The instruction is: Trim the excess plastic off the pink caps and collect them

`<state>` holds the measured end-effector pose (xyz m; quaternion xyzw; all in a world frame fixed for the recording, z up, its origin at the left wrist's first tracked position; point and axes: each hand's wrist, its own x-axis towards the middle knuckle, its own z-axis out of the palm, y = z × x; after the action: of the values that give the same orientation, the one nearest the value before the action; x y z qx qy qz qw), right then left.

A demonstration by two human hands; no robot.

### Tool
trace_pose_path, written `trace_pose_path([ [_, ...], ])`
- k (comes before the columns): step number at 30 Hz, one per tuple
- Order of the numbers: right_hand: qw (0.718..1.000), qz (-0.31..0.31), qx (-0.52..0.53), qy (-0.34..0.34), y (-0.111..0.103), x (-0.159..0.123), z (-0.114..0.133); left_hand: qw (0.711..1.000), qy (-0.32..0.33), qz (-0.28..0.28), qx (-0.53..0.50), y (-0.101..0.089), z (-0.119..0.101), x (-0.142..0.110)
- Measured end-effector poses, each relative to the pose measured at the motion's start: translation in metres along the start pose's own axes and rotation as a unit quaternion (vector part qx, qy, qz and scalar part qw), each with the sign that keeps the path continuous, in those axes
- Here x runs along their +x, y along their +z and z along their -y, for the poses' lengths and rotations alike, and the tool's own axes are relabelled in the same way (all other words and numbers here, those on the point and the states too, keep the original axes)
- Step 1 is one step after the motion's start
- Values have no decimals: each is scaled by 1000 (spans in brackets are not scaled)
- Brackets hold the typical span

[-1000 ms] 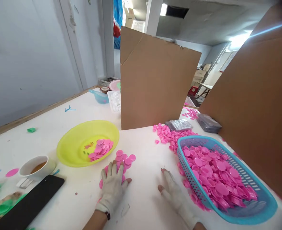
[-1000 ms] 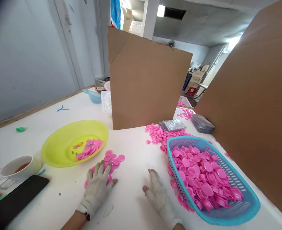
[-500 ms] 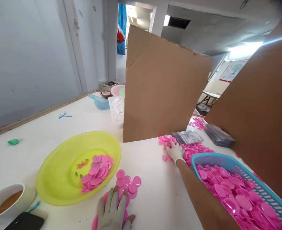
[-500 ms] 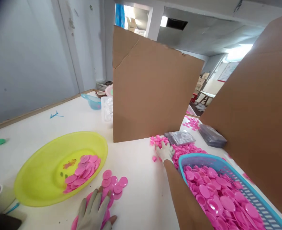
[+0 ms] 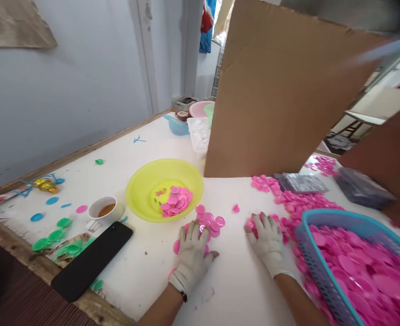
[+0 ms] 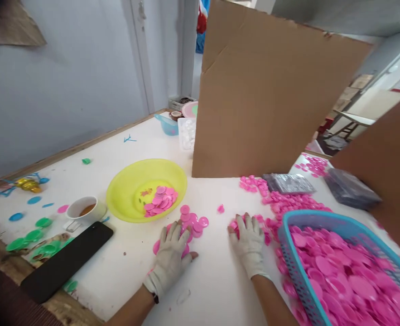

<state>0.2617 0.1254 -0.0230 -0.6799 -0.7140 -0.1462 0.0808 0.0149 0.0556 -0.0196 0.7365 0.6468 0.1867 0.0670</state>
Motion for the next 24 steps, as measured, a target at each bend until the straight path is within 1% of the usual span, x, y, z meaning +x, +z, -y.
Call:
trace_pose_path([
  [3, 999, 21, 42, -18, -17, -42, 10, 998, 34, -46, -15, -2, -3, -1],
  [5, 994, 34, 91, -40, -27, -66, 11, 994, 82, -58, -39, -4, -10, -7],
  [7, 984, 35, 167, -57, -36, -85, 4, 987, 142, -38, -71, -7, -21, -18],
  [8, 976, 30, 209, -51, -39, -93, -3, 982, 167, -17, -88, -8, -27, -25],
  [10, 961, 13, 276, -8, -43, -107, -20, 975, 188, 26, -119, -11, -36, -42],
  [11, 957, 4, 291, 16, -45, -113, -27, 974, 179, 44, -128, -12, -40, -49],
  [12, 956, -3, 293, 29, -46, -119, -32, 976, 162, 57, -133, -13, -43, -56],
  [13, 958, -7, 286, 29, -47, -126, -34, 979, 140, 68, -133, -13, -47, -61],
  [14, 962, -8, 273, 14, -48, -134, -33, 981, 120, 76, -130, -13, -50, -65],
  [16, 971, -1, 237, -36, -50, -150, -23, 984, 101, 85, -123, -12, -57, -66],
  [18, 976, 17, 199, -87, -50, -165, -7, 983, 111, 87, -115, -10, -65, -61],
  [20, 979, 31, 166, -114, -48, -174, 3, 983, 130, 97, -91, -6, -74, -54],
  [22, 982, 34, 153, -107, -43, -175, 2, 982, 137, 120, -56, -4, -78, -50],
  [24, 982, 25, 168, -77, -40, -170, -11, 980, 132, 144, -34, -5, -78, -50],
])
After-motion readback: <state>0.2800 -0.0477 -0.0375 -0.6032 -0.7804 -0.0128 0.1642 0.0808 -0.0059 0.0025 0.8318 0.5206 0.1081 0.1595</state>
